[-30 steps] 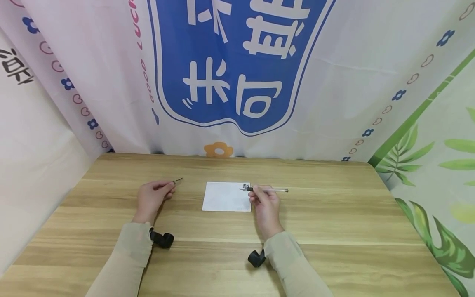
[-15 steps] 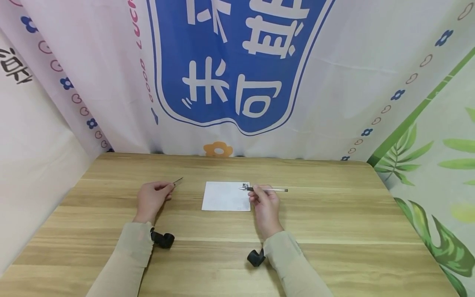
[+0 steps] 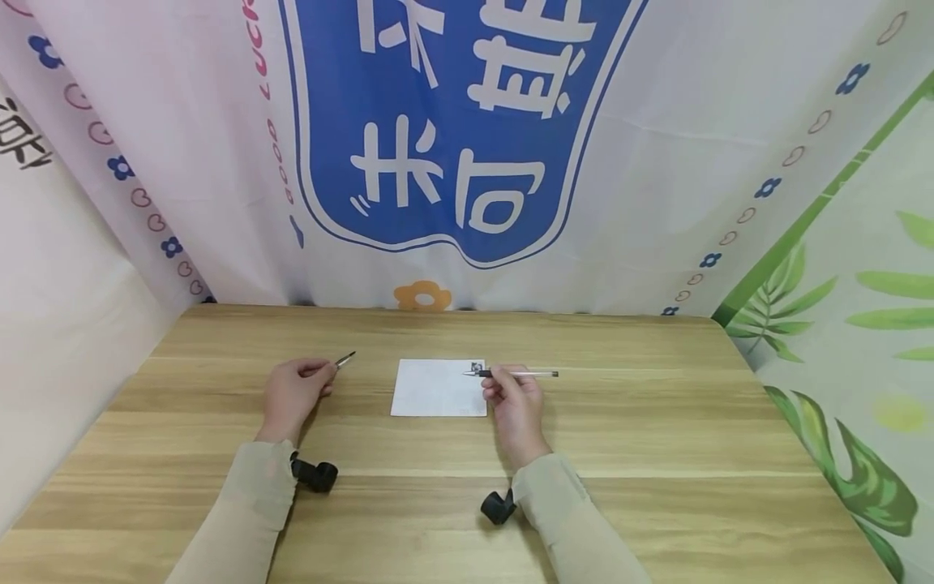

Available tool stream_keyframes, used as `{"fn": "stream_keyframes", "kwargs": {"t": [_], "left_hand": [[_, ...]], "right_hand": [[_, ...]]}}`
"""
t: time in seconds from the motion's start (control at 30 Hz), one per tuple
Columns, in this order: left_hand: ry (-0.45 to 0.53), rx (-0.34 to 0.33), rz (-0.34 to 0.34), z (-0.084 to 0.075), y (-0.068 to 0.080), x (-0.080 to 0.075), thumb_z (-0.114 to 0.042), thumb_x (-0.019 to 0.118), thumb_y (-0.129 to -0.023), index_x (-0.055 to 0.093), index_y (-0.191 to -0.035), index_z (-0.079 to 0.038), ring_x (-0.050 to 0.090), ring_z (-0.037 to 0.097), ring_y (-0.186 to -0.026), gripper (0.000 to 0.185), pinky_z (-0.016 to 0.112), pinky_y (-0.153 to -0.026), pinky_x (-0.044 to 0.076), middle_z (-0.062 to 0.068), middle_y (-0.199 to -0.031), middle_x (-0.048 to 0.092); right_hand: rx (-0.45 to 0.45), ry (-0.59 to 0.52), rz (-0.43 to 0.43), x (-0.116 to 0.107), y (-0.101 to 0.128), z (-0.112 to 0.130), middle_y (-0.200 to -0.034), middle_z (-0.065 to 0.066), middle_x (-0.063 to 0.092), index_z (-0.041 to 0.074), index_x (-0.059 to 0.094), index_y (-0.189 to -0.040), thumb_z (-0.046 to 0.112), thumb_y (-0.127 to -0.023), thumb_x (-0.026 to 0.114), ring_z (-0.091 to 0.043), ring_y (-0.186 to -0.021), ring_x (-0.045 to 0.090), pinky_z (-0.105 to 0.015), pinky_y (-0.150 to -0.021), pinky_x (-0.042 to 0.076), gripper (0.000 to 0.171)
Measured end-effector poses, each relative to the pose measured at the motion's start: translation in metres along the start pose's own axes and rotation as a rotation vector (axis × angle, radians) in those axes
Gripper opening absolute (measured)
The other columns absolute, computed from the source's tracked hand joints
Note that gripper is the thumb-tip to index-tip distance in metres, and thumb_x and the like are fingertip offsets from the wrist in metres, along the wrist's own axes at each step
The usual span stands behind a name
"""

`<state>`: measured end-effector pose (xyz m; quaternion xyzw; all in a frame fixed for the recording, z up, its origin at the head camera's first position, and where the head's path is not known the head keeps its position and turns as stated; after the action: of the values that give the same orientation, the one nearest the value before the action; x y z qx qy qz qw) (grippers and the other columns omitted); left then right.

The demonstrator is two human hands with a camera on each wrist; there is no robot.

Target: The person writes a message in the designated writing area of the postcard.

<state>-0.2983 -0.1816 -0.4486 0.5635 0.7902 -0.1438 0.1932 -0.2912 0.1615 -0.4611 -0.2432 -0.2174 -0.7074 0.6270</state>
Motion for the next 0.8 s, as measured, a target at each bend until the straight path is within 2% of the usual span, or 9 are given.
{"fn": "stream_keyframes", "kwargs": {"t": [0.1,0.2,0.3,0.43,0.5,0.6,0.67,0.73,0.8], "left_hand": [[0.021,0.027,0.003,-0.006,0.001,0.0,-0.019,0.06,-0.092,0.067,-0.11,-0.002,0.067,0.021,-0.071,0.025,0.026,-0.057,0.053,0.014,-0.095,0.067],[0.077,0.074,0.06,-0.016,0.002,0.007,-0.019,0.058,-0.094,0.063,-0.115,-0.003,0.066,0.027,-0.076,0.027,0.032,-0.059,0.054,0.012,-0.099,0.063],[0.087,0.159,0.133,-0.033,0.007,0.016,-0.02,0.057,-0.094,0.06,-0.121,-0.007,0.064,0.026,-0.089,0.03,0.036,-0.071,0.054,0.01,-0.108,0.061],[-0.032,0.312,0.216,-0.056,0.017,0.029,-0.024,0.057,-0.094,0.056,-0.128,-0.011,0.055,0.025,-0.111,0.037,0.041,-0.092,0.045,0.011,-0.124,0.056],[-0.085,0.364,0.282,-0.062,0.023,0.04,-0.028,0.057,-0.094,0.05,-0.134,-0.011,0.048,0.028,-0.122,0.044,0.046,-0.1,0.038,0.011,-0.134,0.05],[-0.144,0.401,0.409,-0.064,0.031,0.059,-0.034,0.054,-0.095,0.04,-0.142,-0.012,0.035,0.03,-0.133,0.053,0.051,-0.106,0.028,0.01,-0.145,0.038],[-0.156,0.391,0.481,-0.062,0.035,0.07,-0.036,0.054,-0.095,0.035,-0.145,-0.013,0.029,0.03,-0.136,0.058,0.051,-0.108,0.025,0.01,-0.149,0.033],[-0.17,0.394,0.526,-0.06,0.039,0.077,-0.034,0.054,-0.096,0.032,-0.146,-0.011,0.026,0.03,-0.138,0.06,0.051,-0.109,0.023,0.011,-0.15,0.03],[-0.214,0.418,0.539,-0.059,0.041,0.082,-0.033,0.054,-0.096,0.032,-0.146,-0.01,0.024,0.03,-0.139,0.06,0.049,-0.11,0.021,0.012,-0.151,0.028]], "right_hand": [[0.002,-0.006,-0.007,0.0,0.0,-0.002,-0.071,-0.008,0.059,0.004,0.058,-0.077,0.002,-0.091,0.057,-0.014,-0.066,0.054,-0.021,-0.06,0.045,0.014],[0.003,-0.009,-0.014,0.0,0.001,-0.003,-0.07,-0.008,0.058,0.003,0.058,-0.077,0.001,-0.091,0.056,-0.014,-0.065,0.054,-0.021,-0.059,0.044,0.015],[0.002,-0.008,-0.01,0.0,0.0,-0.003,-0.071,-0.008,0.058,0.004,0.058,-0.077,0.001,-0.092,0.055,-0.014,-0.065,0.054,-0.021,-0.06,0.044,0.015],[-0.001,0.001,0.0,0.0,0.0,-0.001,-0.071,-0.008,0.059,0.004,0.058,-0.078,0.002,-0.092,0.055,-0.014,-0.066,0.054,-0.021,-0.06,0.045,0.015],[-0.006,0.002,0.002,0.0,0.0,0.0,-0.071,-0.008,0.059,0.004,0.059,-0.078,0.002,-0.092,0.056,-0.014,-0.065,0.054,-0.021,-0.06,0.045,0.014],[-0.012,-0.002,-0.002,0.0,-0.001,0.002,-0.07,-0.007,0.059,0.004,0.059,-0.077,0.002,-0.091,0.056,-0.014,-0.065,0.054,-0.021,-0.06,0.045,0.014],[-0.011,-0.005,-0.008,0.0,-0.001,0.002,-0.069,-0.007,0.059,0.005,0.059,-0.077,0.002,-0.091,0.056,-0.014,-0.064,0.054,-0.021,-0.06,0.045,0.014],[-0.009,-0.006,-0.011,0.0,-0.001,0.002,-0.069,-0.008,0.059,0.004,0.059,-0.077,0.002,-0.09,0.056,-0.014,-0.064,0.054,-0.022,-0.06,0.045,0.014],[-0.004,-0.005,-0.01,0.0,-0.001,0.002,-0.069,-0.008,0.059,0.005,0.059,-0.077,0.002,-0.09,0.057,-0.014,-0.065,0.055,-0.022,-0.06,0.045,0.014]]}}
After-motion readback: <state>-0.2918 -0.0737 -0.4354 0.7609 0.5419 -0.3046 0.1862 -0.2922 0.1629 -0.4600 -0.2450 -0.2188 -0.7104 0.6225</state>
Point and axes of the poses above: each hand's wrist, its own y-axis away from the middle knuckle, its own x-axis out of the palm, z = x × y, the point moved 9 cm from there along -y, towards the middle knuckle
